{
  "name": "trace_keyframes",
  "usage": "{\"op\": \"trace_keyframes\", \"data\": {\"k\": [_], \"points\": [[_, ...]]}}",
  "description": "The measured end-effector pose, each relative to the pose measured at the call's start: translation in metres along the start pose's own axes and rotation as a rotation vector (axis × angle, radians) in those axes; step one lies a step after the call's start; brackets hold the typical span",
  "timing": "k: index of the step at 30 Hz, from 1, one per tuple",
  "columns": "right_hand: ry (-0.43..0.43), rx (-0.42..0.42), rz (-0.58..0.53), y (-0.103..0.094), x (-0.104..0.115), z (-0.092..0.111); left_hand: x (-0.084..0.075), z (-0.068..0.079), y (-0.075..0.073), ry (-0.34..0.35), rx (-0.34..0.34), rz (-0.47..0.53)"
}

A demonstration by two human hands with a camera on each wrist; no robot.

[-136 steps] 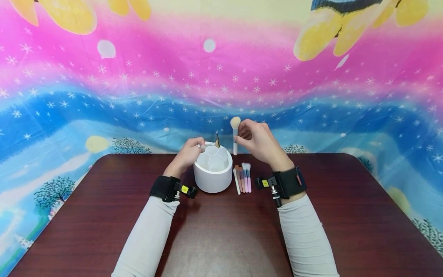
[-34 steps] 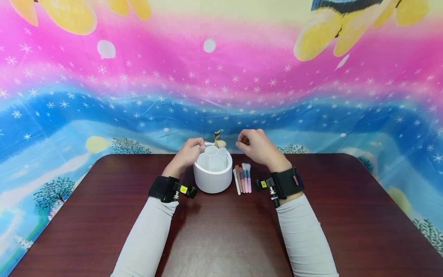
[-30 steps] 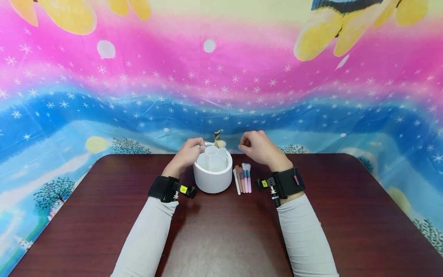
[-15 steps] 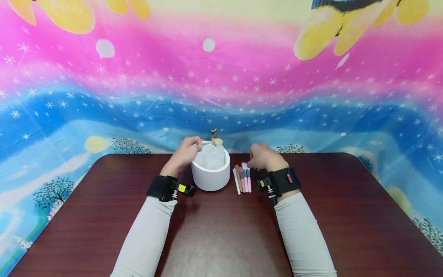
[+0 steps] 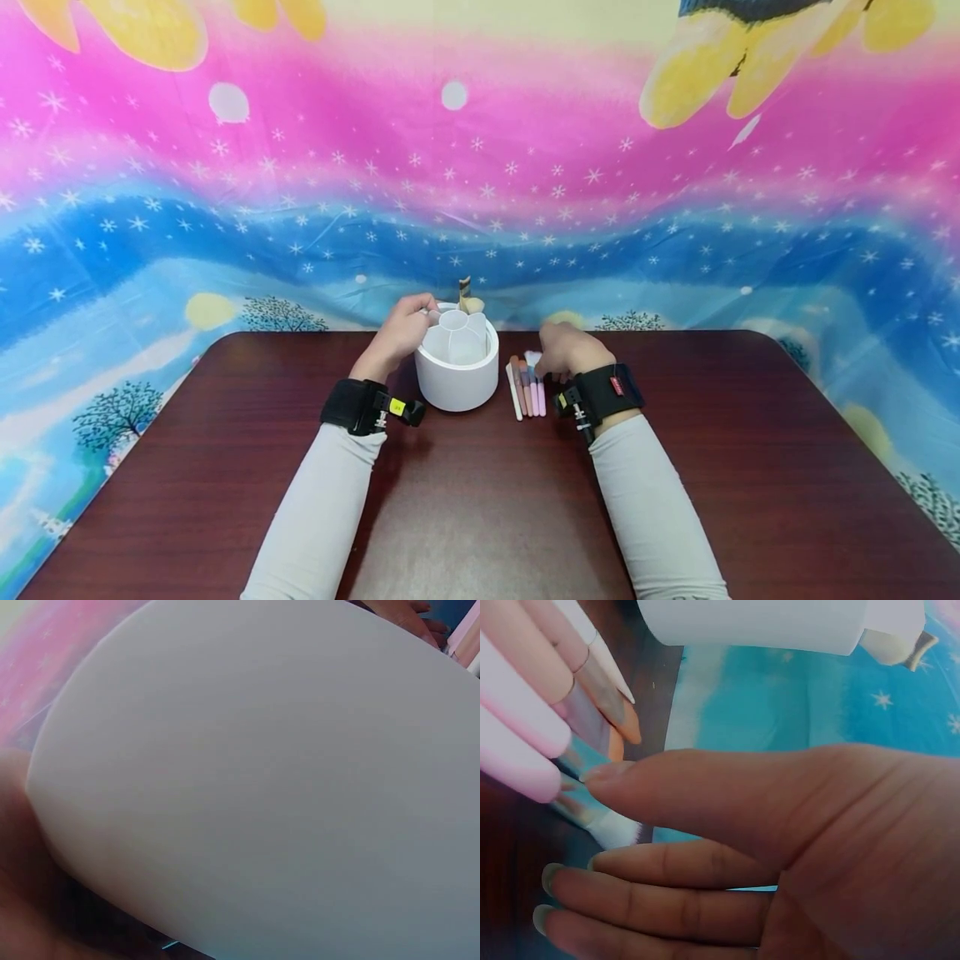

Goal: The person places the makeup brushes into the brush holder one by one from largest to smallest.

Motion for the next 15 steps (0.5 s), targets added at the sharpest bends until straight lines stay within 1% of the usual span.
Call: {"op": "trace_keyframes", "data": {"k": [9, 15], "points": [[0.000, 0.010, -0.001, 0.0026, -0.0048, -0.0055, 0.0005, 0.0001, 0.0006, -0.011, -0.002, -0.001], [0.000, 0.016, 0.009, 0.0021, -0.0053, -0.0063, -0.0014, 0.0013, 0.0003, -0.006, 0.001, -0.001]]}}
Point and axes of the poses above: each hand's wrist, its own z-axis away from the middle knuckle, its own y-axis out of the palm, x = y × z, the point moved 6 cm from there along -z, towards the middle knuckle, and after that the axes turned 3 degrees about z, right-handed, at the moved point
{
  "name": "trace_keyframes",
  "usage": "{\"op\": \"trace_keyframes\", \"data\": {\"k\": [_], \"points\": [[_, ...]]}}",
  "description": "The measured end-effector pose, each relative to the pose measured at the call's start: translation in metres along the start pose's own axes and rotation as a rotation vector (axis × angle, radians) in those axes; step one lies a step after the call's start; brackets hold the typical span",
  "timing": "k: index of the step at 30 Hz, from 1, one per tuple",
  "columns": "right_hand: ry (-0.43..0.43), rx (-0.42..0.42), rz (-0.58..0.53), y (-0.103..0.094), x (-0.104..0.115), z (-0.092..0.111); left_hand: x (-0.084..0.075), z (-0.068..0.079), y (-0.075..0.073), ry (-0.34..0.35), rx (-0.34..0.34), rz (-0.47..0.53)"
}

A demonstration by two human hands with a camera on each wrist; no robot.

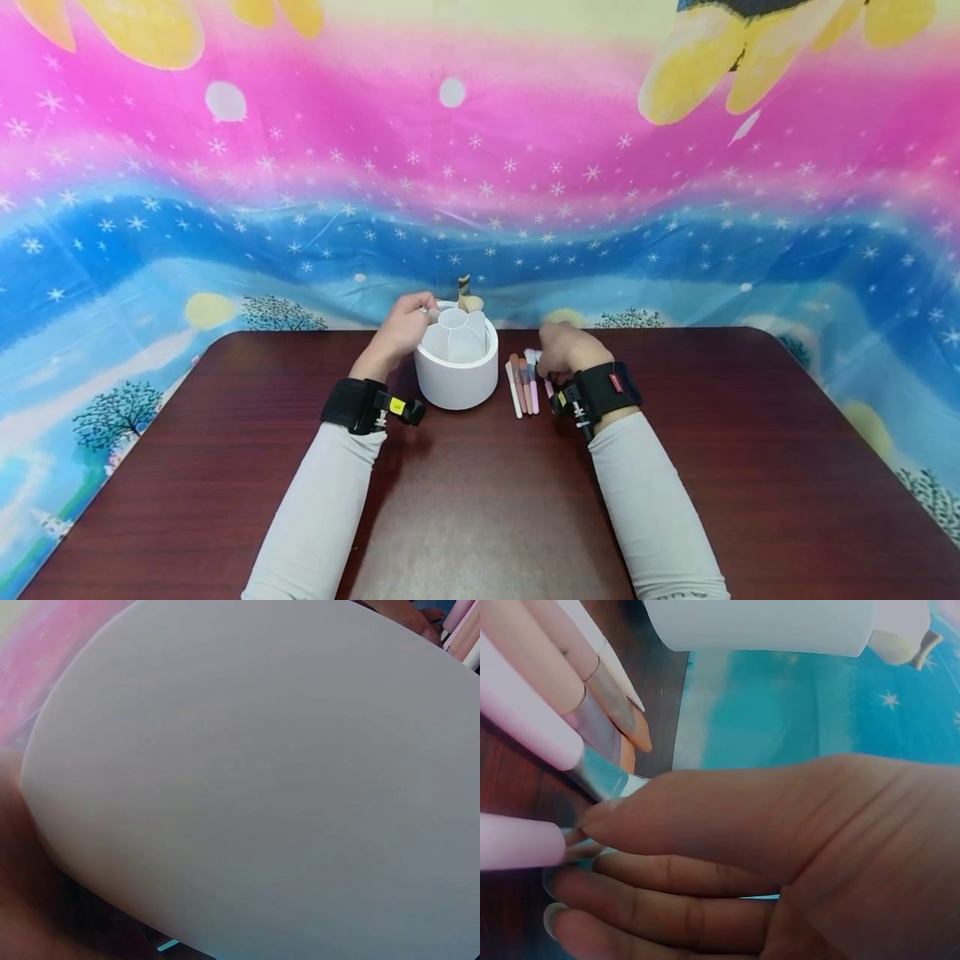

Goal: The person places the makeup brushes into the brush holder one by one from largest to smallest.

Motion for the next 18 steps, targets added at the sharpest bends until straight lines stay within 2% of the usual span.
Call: {"op": "trace_keyframes", "data": {"k": [11, 18], "points": [[-0.018, -0.016, 0.012, -0.005, -0.001, 0.003, 0.000, -0.001, 0.000, 0.005, -0.010, 0.002], [-0.054, -0.063, -0.011, -0.016, 0.003, 0.011, 0.002, -0.002, 0.001, -0.006, -0.011, 0.007]]}}
Point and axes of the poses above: each hand's wrist, its own z-axis away from the middle knuckle, its own y-axis out of the palm, x = y × z, the point moved 6 cm from there along -z, towards the middle knuckle, and after that the axes turned 3 degrees about z, right-handed, at the moved point
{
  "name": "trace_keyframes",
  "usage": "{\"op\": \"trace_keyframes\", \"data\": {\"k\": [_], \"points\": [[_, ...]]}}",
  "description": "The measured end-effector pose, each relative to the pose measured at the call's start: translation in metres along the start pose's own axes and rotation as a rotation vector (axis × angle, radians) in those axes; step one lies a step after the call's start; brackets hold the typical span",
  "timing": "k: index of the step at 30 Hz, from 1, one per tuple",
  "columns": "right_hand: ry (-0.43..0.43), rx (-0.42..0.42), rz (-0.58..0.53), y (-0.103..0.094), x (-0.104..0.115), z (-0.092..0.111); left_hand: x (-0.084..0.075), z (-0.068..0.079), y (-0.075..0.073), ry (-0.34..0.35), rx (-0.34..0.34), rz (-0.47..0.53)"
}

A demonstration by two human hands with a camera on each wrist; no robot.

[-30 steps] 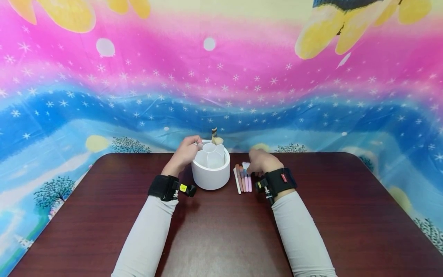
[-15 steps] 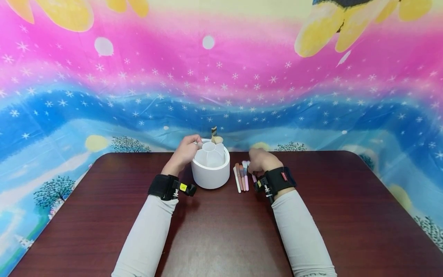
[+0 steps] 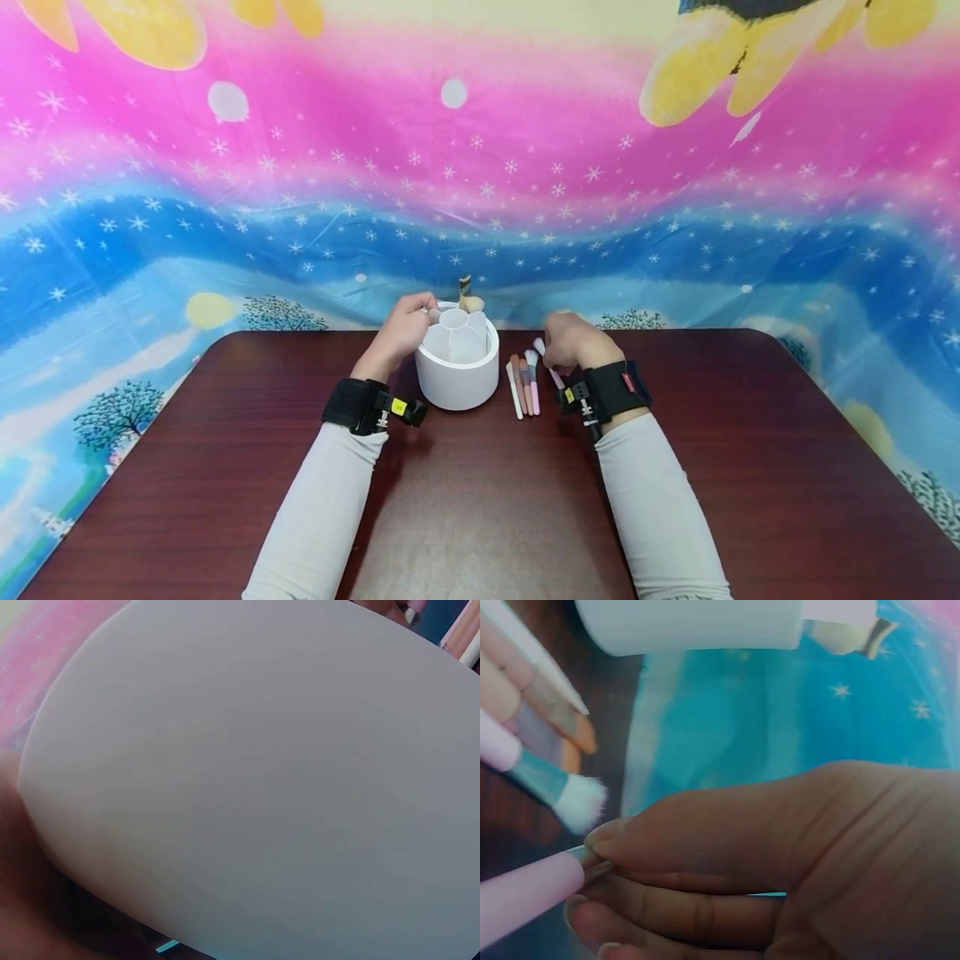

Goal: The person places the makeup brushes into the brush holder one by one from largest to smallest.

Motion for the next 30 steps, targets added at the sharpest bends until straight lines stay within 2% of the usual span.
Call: {"op": "trace_keyframes", "data": {"k": [5, 15, 21, 30], "points": [[-0.018, -0.041, -0.047, -0.010, 0.008, 0.008, 0.000, 0.000, 0.000, -0.001, -0.002, 0.004], [-0.049, -0.137, -0.066, -0.030, 0.027, 0.024, 0.000, 0.000, 0.000, -0.005, -0.005, 0.009], [-0.092, -0.230, -0.088, -0.042, 0.037, 0.034, -0.001, 0.000, 0.000, -0.004, -0.008, 0.003], [-0.130, -0.322, -0.061, -0.051, 0.041, 0.040, -0.001, 0.000, 0.000, 0.000, -0.009, -0.003]]}}
Point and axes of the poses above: each hand's wrist, its own z-axis away from the middle knuckle, its own y-axis out of the palm, x = y × z, the point moved 6 cm from there along -z, towards the middle knuckle, and after that the axes turned 3 degrees about z, right-handed, at the moved point
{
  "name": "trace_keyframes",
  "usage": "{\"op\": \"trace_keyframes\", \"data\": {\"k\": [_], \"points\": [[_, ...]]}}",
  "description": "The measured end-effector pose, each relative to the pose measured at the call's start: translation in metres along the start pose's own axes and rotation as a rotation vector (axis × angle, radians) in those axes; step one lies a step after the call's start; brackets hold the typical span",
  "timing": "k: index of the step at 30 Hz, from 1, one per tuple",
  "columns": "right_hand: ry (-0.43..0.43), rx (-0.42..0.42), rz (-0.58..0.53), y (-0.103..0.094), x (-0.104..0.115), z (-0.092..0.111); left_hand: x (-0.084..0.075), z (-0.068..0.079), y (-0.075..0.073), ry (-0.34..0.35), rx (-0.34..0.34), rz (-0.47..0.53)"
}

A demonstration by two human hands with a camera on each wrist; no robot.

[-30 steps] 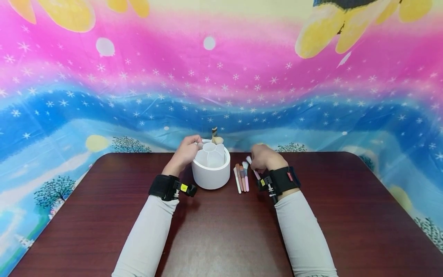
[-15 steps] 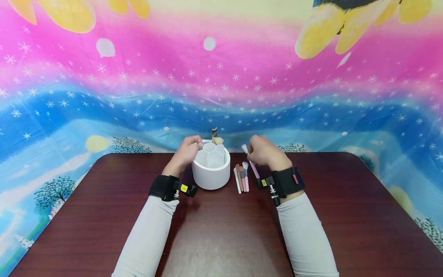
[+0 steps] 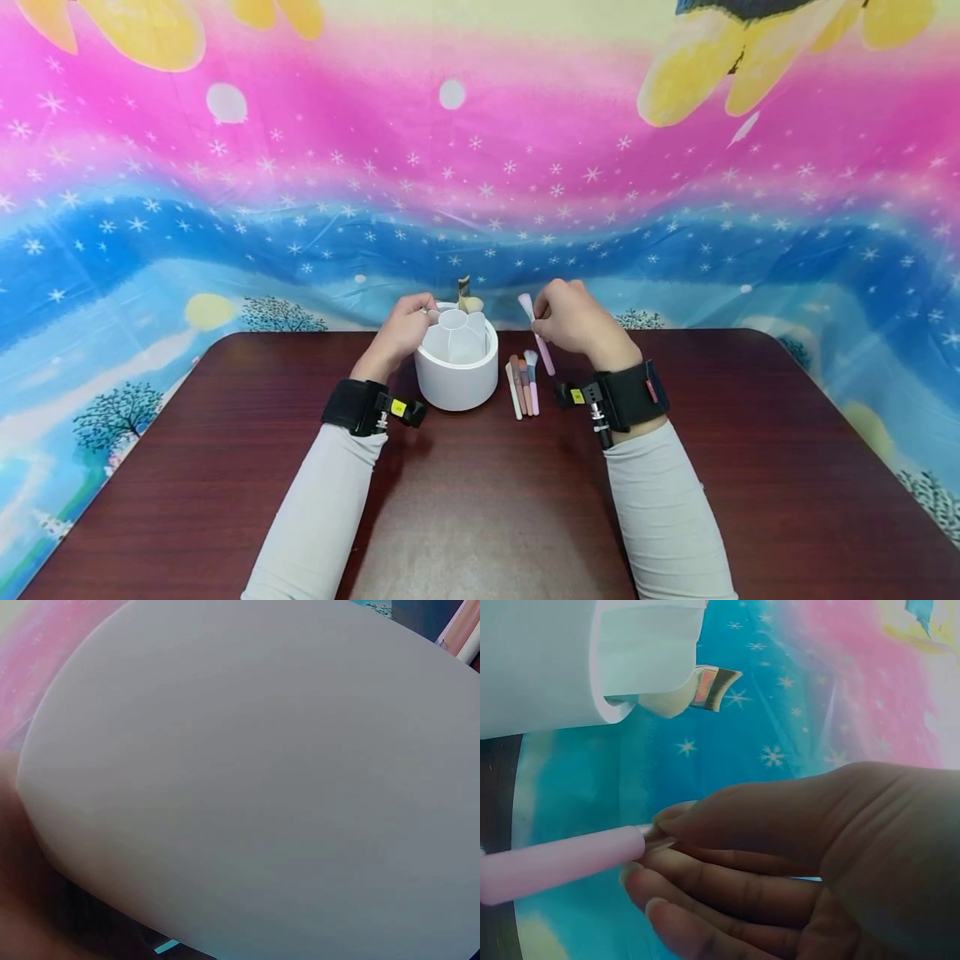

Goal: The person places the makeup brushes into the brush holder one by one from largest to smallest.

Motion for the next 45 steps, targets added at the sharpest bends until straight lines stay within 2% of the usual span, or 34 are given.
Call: {"op": "trace_keyframes", "data": {"k": [16, 21, 27, 33, 45], "points": [[-0.060, -0.048, -0.083, -0.009, 0.009, 0.005, 0.000, 0.000, 0.000, -0.004, -0.002, 0.001], [-0.106, -0.096, -0.146, -0.011, 0.011, 0.006, 0.001, 0.000, 0.000, -0.001, -0.003, 0.001], [-0.122, -0.164, -0.199, -0.016, 0.014, 0.005, 0.001, 0.000, 0.000, -0.002, -0.005, 0.000], [-0.121, -0.237, -0.218, -0.019, 0.016, 0.004, 0.001, 0.000, 0.000, -0.003, -0.005, 0.003], [-0.070, -0.277, -0.274, -0.019, 0.016, 0.004, -0.001, 0.001, 0.000, -0.007, -0.010, 0.002]]}}
Point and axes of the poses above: each hand's wrist, its own z-axis away from the middle knuckle, its own y-axis out of the palm, x = y × z, the point moved 6 cm from there along -z, towards the middle knuckle, and after that the axes turned 3 degrees about z, right-handed, at the moved point
